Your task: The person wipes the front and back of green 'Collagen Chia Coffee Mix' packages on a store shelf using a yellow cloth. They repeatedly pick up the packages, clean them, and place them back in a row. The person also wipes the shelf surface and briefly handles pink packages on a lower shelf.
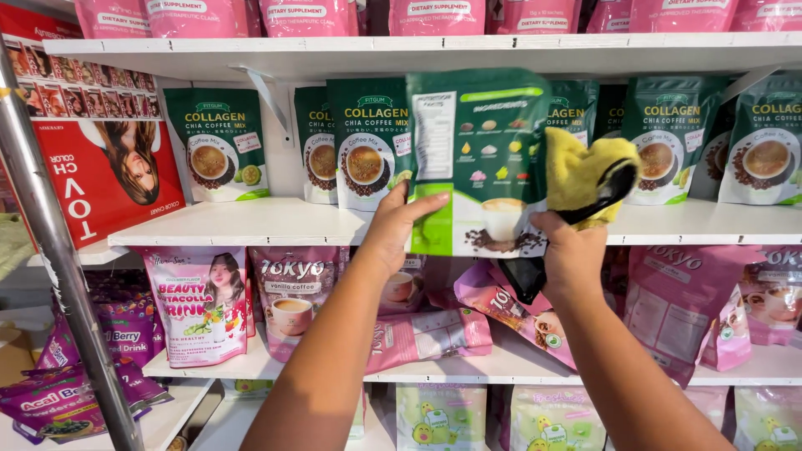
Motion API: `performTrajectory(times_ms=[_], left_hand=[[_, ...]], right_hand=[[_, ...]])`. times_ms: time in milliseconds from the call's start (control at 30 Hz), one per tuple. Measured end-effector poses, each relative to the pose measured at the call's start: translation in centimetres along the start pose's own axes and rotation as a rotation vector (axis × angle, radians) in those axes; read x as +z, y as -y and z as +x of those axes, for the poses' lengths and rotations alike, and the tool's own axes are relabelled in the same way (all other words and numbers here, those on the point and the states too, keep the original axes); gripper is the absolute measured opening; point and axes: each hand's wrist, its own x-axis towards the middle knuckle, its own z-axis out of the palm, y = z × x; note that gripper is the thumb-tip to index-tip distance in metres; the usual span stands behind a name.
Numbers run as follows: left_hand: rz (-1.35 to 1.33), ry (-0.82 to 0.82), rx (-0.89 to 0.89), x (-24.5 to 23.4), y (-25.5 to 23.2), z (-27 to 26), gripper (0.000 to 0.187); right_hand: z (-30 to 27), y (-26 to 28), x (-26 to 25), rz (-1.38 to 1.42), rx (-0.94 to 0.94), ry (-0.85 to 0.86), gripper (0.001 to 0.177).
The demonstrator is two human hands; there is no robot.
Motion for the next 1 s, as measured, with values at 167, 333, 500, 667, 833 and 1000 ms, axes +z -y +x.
performTrajectory(times_ms=[167,333,500,667,833,1000], left_hand=[[0.053,0.0,-0.018,-0.6,1.0,-0.9,0.061],[0.147,-0.057,0.049,0.0,2.1,-1.5,0.071],[-0.021,0.086,-0.001,1.5,3.7,-1.6,0.067],[0.301,0.019,0.146,1.9,3.8,-1.6,0.069],[0.272,-0.02,0.053,2.4,3.2,-1.2,0.075],[0.403,-0.074,0.108,4.0,3.7,1.1,0.072]], right_hand=[[-0.1,0.7,0.7,-0.101,-0.124,0.065,0.059],[-0.8,3.9,2.6,-0.728,-0.685,-0.017,0.071],[-2.2,5.2,5.6,-1.215,-0.826,0.386,0.089],[3.0,3.6,2.4,-1.166,-0.69,0.24,0.081],[6.8,2.7,-0.1,-1.172,-0.552,0.022,0.071],[4.7,5.1,3.3,-1.118,-0.885,0.31,0.08]])
